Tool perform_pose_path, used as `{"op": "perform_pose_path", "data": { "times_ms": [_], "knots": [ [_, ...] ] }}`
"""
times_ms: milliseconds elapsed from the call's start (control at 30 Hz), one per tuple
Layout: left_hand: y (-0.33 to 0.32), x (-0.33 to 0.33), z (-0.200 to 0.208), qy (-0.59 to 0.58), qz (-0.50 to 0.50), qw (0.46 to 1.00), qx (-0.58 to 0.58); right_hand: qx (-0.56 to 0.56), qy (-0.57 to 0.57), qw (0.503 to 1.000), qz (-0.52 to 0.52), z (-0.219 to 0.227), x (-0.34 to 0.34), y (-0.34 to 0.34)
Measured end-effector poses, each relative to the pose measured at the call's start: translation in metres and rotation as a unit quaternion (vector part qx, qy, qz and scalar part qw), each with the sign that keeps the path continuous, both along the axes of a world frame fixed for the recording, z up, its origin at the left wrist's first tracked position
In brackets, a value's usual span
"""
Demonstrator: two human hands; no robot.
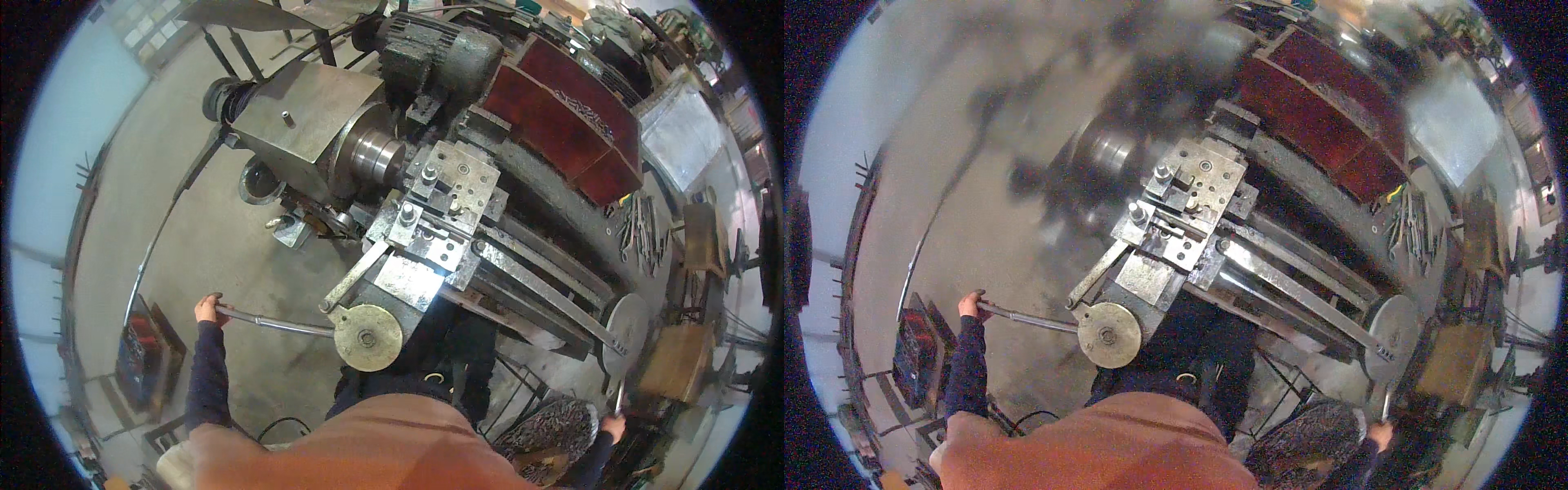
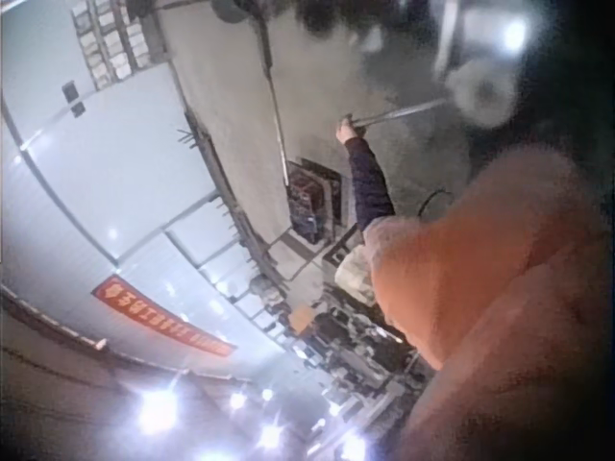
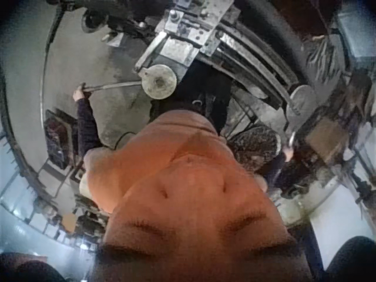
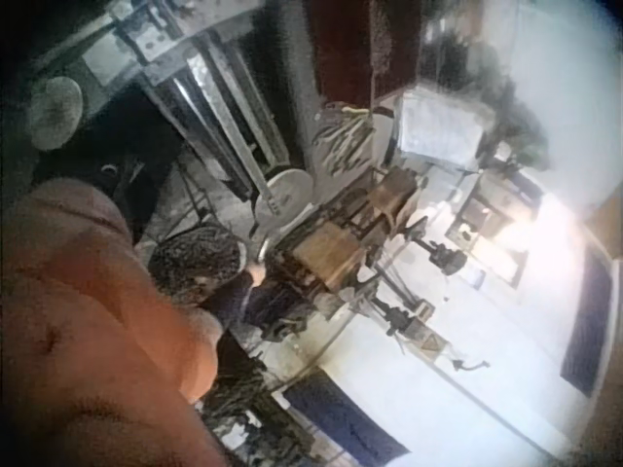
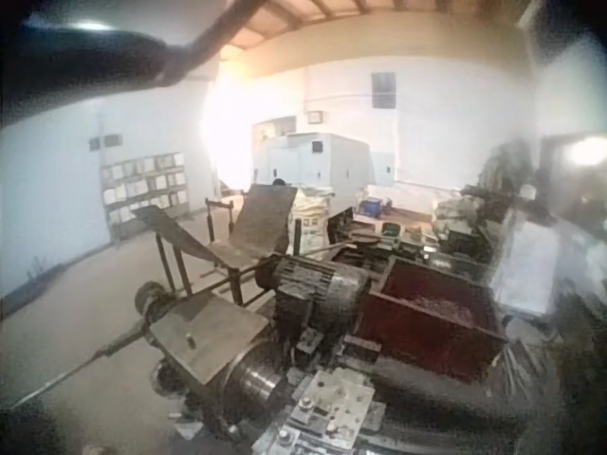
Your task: The person operates a metal lathe, repeatedly loading small cylindrical metal pieces into the chuck, adjusting the machine controls, and removing finished pieces. The person inspects each piece by hand after removal and places them into a container.
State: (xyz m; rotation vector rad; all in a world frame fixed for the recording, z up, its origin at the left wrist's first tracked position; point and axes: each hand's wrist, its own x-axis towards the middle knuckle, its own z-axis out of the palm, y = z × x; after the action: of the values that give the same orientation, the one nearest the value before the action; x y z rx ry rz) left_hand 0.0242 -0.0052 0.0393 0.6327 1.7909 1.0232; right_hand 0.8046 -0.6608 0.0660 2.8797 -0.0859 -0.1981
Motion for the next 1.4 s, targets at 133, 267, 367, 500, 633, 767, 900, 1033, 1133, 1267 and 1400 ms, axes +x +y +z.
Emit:
{"op": "perform_pose_path", "data": {
  "times_ms": [133,267,367,500,633,767,900,1033,1133,1267,1400],
  "knots": [
    [0.001,-0.020,-0.027,-0.037,0.080,0.994,0.063,0.035,-0.097,0.995,0.015,-0.032,-0.052,0.002],
    [0.011,-0.018,-0.037,-0.027,0.103,0.986,0.126,0.114,-0.113,0.987,-0.016,-0.031,-0.078,0.030],
    [0.016,-0.012,-0.032,-0.019,0.078,0.988,0.131,0.103,-0.107,0.989,-0.023,-0.031,-0.087,0.041],
    [0.023,0.011,-0.021,-0.013,0.081,0.989,0.123,0.090,-0.116,0.989,-0.023,-0.037,-0.089,0.039],
    [0.023,0.025,-0.012,-0.011,0.080,0.987,0.140,0.108,-0.085,0.989,-0.050,-0.024,-0.093,0.053],
    [0.024,0.027,-0.006,0.008,0.073,0.989,0.130,0.112,-0.116,0.985,-0.056,-0.030,-0.097,0.049],
    [0.019,0.029,-0.015,-0.042,0.153,0.977,0.142,0.124,-0.090,0.985,-0.077,0.002,-0.106,0.082],
    [0.019,0.042,-0.026,-0.108,0.232,0.962,0.096,0.079,-0.090,0.992,-0.040,-0.004,-0.046,0.041],
    [0.033,0.067,-0.022,-0.089,0.218,0.964,0.121,0.025,-0.040,0.999,0.003,-0.009,0.006,0.021],
    [0.092,0.099,-0.041,-0.069,0.100,0.985,0.120,0.062,-0.077,0.995,0.025,-0.021,0.042,0.004],
    [0.137,0.141,-0.046,0.033,-0.057,0.985,0.162,0.059,-0.064,0.996,0.022,-0.014,0.043,0.016]
  ]
}}
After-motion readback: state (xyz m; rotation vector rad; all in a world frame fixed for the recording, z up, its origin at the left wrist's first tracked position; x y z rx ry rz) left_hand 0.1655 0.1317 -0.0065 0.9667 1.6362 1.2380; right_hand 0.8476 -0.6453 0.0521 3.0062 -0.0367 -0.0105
